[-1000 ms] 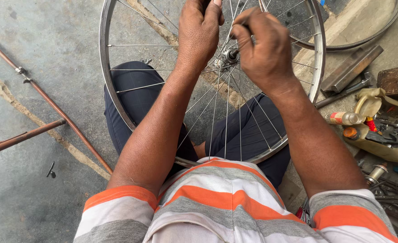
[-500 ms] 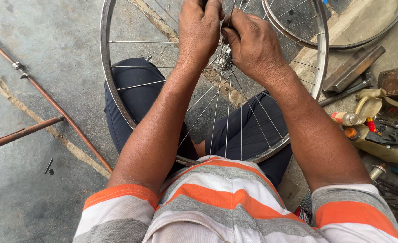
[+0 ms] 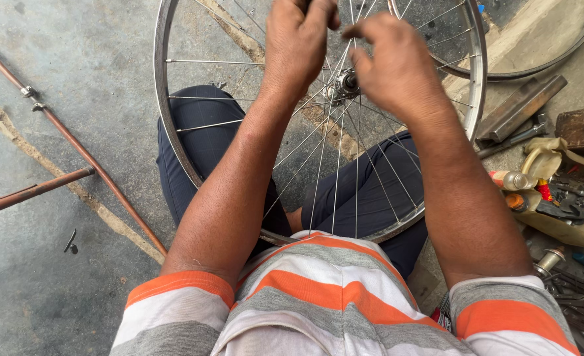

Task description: The person is sitting on the floor repairing a bicycle wheel. They insert spokes into the hub and rim, then use a spoke wrench to tighten the nipples on the rim.

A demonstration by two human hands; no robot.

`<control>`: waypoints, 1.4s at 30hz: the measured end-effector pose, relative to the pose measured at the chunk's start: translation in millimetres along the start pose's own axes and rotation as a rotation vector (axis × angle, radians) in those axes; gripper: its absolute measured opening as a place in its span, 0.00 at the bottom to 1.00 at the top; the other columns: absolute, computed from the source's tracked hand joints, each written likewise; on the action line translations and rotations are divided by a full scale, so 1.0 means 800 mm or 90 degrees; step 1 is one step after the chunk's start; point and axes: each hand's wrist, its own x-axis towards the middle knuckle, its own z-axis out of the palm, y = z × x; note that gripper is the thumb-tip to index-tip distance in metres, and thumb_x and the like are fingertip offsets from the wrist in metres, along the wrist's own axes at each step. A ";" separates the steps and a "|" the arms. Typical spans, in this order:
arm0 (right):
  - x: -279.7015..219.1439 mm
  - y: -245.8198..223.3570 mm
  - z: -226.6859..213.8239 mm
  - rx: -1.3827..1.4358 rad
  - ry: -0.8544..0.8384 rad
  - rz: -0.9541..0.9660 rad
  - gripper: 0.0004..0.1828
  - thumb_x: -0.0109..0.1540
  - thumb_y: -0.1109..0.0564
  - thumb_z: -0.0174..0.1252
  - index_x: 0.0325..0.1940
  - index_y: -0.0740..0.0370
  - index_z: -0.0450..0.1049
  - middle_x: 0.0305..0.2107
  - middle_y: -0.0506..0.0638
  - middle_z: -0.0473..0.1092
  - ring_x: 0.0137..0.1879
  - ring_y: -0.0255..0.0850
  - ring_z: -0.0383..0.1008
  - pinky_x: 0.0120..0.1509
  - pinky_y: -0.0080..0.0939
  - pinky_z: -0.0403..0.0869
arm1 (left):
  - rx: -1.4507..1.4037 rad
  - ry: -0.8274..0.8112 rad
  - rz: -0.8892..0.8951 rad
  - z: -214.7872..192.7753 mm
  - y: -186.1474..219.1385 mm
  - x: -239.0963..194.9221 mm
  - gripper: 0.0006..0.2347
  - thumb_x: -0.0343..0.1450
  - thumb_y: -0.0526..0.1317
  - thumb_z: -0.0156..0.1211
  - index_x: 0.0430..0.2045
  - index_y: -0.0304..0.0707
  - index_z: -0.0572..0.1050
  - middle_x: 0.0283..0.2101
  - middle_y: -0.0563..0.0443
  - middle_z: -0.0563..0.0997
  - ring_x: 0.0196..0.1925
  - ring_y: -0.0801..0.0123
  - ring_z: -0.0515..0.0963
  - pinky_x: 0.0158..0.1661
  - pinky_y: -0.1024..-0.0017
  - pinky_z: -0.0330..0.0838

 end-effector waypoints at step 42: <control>-0.014 0.008 0.045 0.055 0.025 -0.010 0.06 0.68 0.56 0.65 0.45 0.59 0.75 0.41 0.52 0.77 0.53 0.43 0.79 0.58 0.47 0.80 | 0.033 0.118 0.044 0.014 -0.019 -0.002 0.13 0.77 0.45 0.54 0.26 0.36 0.76 0.22 0.54 0.81 0.25 0.71 0.84 0.29 0.67 0.78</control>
